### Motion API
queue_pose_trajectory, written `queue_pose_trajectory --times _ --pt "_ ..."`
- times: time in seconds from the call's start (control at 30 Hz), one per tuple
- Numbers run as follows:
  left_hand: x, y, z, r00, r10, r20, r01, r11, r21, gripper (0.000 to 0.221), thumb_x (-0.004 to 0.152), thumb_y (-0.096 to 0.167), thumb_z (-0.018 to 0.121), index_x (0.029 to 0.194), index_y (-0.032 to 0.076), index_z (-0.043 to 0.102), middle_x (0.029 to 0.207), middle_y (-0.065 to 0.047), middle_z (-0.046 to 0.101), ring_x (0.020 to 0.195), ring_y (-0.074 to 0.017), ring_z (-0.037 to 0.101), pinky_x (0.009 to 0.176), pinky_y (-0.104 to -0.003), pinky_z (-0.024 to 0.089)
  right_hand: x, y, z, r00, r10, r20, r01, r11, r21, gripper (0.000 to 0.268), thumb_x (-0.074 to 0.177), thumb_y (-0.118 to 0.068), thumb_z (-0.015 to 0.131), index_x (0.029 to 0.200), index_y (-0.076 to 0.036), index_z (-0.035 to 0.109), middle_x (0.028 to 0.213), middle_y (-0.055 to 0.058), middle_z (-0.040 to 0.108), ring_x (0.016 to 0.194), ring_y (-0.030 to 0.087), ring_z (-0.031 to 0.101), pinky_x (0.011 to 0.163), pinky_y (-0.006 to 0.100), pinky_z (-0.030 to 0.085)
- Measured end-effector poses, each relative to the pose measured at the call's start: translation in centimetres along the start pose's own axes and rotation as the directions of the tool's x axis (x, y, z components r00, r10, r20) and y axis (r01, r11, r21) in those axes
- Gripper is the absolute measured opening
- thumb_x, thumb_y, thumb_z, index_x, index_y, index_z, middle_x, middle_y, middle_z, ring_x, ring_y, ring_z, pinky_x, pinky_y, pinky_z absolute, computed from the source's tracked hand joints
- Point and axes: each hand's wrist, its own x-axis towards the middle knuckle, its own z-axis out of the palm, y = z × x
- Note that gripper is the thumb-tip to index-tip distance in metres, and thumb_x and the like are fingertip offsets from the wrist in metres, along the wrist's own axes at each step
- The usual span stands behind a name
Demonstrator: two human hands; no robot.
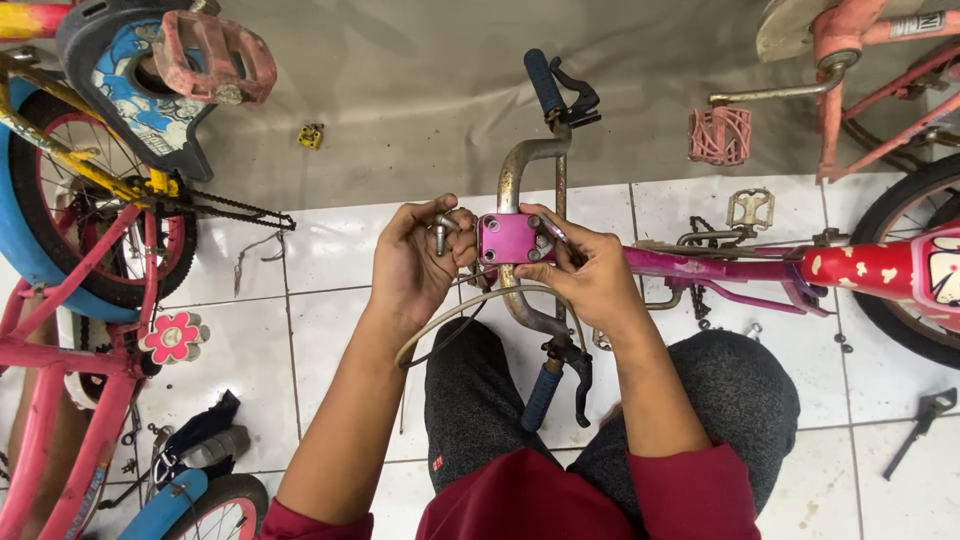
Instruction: Securing and tightening the handlebars on a child's bicycle using a metal tool.
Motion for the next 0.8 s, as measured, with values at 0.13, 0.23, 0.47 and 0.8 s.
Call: queue_pose_trajectory --times 0.13,0.23,0.47,0.8 --pt "0.1 0.6 -0.4 0.997 0.054 0.049 -0.055 0.998 0.011 0.036 0.093 0.029 0.049 0.111 0.001 0.066 0.093 -0.023 0.068 0.074 -0.0273 0.064 0.075 -0.042 0.062 0.1 0.2 0.1 1.000 0.001 -0.001 -0.001 1.000 0.008 0.065 0.071 -0.013 0.093 0.132 -0.011 0.069 0.044 -0.003 0.042 0.046 0.004 0.039 0.054 0.018 0.036" --pt "-1.4 2.0 1.1 0.992 0.074 0.103 -0.079 0.996 0.049 0.048 0.089 0.026 0.043 0.122 -0.003 0.063 0.110 -0.029 0.068 0.086 -0.0301 0.067 0.090 -0.048 0.061 0.0 -0.2 0.1 1.000 0.004 0.000 -0.004 1.000 0.015 0.065 0.072 -0.014 0.092 0.133 -0.011 0.069 0.044 -0.003 0.042 0.046 0.004 0.039 0.055 0.017 0.036" --pt "-2.5 2.9 1.8 0.955 0.172 0.243 -0.209 0.968 0.138 0.065 0.078 0.004 0.045 0.141 -0.011 0.049 0.123 -0.036 0.063 0.089 -0.0317 0.068 0.092 -0.049 0.061 0.3 0.0 0.4 1.000 0.006 0.005 -0.006 1.000 0.000 0.068 0.070 -0.013 0.092 0.133 -0.013 0.069 0.043 -0.005 0.040 0.045 0.004 0.039 0.054 0.017 0.036" --pt "-2.4 2.3 -0.1 0.923 0.228 0.311 -0.296 0.935 0.193 0.047 0.095 0.000 0.059 0.140 -0.009 0.049 0.113 -0.034 0.063 0.091 -0.0340 0.073 0.086 -0.046 0.063 0.1 -0.1 0.5 0.999 0.038 -0.006 -0.038 0.999 0.015 0.067 0.072 -0.010 0.091 0.134 -0.011 0.067 0.045 -0.005 0.040 0.047 0.003 0.037 0.055 0.016 0.036"
